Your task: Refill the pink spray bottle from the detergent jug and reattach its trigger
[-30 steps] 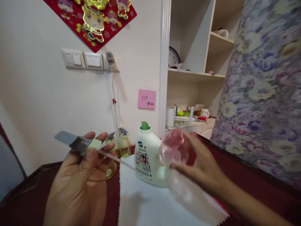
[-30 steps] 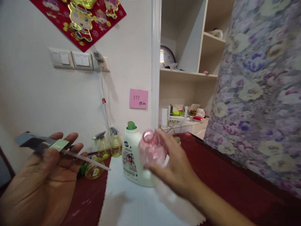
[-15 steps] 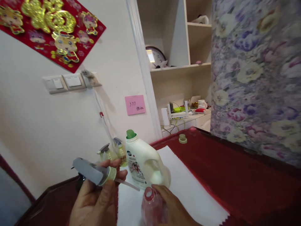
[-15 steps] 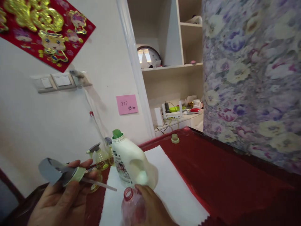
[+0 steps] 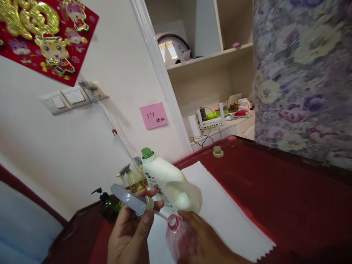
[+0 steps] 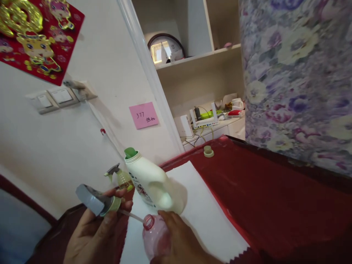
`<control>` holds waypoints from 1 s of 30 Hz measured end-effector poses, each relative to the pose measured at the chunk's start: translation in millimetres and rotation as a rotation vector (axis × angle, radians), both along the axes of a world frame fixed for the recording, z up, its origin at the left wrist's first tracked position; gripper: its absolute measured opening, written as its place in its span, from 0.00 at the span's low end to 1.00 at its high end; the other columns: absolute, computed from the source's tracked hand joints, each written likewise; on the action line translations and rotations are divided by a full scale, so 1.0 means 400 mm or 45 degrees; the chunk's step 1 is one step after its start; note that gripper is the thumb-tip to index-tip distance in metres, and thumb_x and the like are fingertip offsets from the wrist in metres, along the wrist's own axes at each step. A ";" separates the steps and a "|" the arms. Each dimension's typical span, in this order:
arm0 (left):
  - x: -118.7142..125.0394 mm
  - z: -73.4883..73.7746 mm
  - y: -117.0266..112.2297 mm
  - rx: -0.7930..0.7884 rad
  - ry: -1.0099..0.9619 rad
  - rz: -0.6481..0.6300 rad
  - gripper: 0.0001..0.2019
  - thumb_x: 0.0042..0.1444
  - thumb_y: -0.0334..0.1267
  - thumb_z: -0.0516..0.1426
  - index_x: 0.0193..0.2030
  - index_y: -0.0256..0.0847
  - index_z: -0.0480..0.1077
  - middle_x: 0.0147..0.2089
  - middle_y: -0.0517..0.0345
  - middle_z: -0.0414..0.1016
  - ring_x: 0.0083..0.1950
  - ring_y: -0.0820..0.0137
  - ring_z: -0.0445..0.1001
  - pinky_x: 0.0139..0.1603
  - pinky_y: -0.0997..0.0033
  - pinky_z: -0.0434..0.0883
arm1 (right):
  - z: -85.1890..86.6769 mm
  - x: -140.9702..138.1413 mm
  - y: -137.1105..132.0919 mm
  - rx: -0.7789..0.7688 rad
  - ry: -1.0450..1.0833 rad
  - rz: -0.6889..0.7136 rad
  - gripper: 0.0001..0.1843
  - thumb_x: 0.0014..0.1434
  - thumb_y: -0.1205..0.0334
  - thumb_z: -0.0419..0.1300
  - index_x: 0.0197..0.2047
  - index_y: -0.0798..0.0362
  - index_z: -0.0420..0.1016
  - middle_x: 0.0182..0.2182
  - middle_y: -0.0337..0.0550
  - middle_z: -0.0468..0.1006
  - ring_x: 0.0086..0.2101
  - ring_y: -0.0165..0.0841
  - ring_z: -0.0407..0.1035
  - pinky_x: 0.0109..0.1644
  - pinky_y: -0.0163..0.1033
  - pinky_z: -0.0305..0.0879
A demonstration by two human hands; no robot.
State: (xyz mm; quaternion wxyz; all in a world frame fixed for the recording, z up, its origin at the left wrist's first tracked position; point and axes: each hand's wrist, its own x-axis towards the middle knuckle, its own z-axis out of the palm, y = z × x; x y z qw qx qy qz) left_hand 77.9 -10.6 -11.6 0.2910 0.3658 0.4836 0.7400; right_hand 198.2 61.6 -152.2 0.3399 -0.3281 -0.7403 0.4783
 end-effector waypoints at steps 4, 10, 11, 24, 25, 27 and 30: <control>-0.005 -0.023 -0.002 -0.046 -0.018 0.018 0.23 0.45 0.43 0.75 0.49 0.48 0.78 0.52 0.56 0.83 0.44 0.64 0.83 0.45 0.73 0.80 | 0.023 0.014 -0.014 -0.085 0.035 -0.002 0.57 0.33 0.62 0.78 0.67 0.45 0.65 0.64 0.53 0.68 0.63 0.55 0.62 0.68 0.56 0.59; 0.000 -0.093 0.005 -0.153 0.052 0.006 0.21 0.43 0.46 0.75 0.45 0.49 0.80 0.46 0.55 0.85 0.43 0.59 0.84 0.41 0.68 0.81 | 0.025 0.015 -0.013 -0.051 0.002 0.024 0.59 0.33 0.64 0.79 0.69 0.53 0.63 0.65 0.57 0.67 0.63 0.53 0.62 0.69 0.54 0.58; 0.002 -0.108 0.006 -0.175 0.065 0.019 0.21 0.43 0.47 0.75 0.44 0.48 0.81 0.46 0.54 0.85 0.46 0.56 0.83 0.42 0.66 0.81 | 0.023 0.015 -0.011 -0.030 -0.003 0.027 0.59 0.33 0.64 0.79 0.69 0.54 0.63 0.65 0.58 0.67 0.63 0.53 0.62 0.69 0.53 0.58; -0.019 -0.220 0.001 -0.282 0.240 -0.046 0.31 0.44 0.57 0.72 0.52 0.42 0.78 0.52 0.44 0.83 0.60 0.47 0.76 0.62 0.54 0.72 | -0.036 0.015 0.010 0.139 0.091 0.140 0.54 0.41 0.61 0.73 0.71 0.52 0.60 0.66 0.57 0.66 0.64 0.53 0.62 0.68 0.57 0.59; -0.019 -0.223 0.000 -0.280 0.223 -0.067 0.31 0.45 0.57 0.71 0.53 0.42 0.78 0.52 0.43 0.83 0.59 0.47 0.77 0.61 0.53 0.72 | -0.039 0.016 0.010 0.129 0.095 0.142 0.55 0.41 0.61 0.73 0.71 0.52 0.60 0.66 0.57 0.66 0.64 0.53 0.62 0.68 0.57 0.59; -0.018 -0.230 -0.001 -0.269 0.185 -0.120 0.31 0.47 0.56 0.71 0.54 0.42 0.77 0.53 0.42 0.82 0.59 0.47 0.77 0.60 0.52 0.73 | -0.044 0.019 0.009 0.103 0.092 0.148 0.55 0.41 0.63 0.73 0.71 0.53 0.60 0.67 0.58 0.65 0.65 0.54 0.60 0.69 0.57 0.57; -0.019 -0.237 -0.003 -0.234 0.173 -0.190 0.29 0.49 0.54 0.70 0.55 0.42 0.77 0.55 0.40 0.81 0.59 0.47 0.77 0.62 0.50 0.71 | -0.054 0.022 0.010 0.096 0.099 0.170 0.53 0.43 0.63 0.73 0.71 0.55 0.60 0.68 0.61 0.64 0.66 0.53 0.59 0.70 0.56 0.55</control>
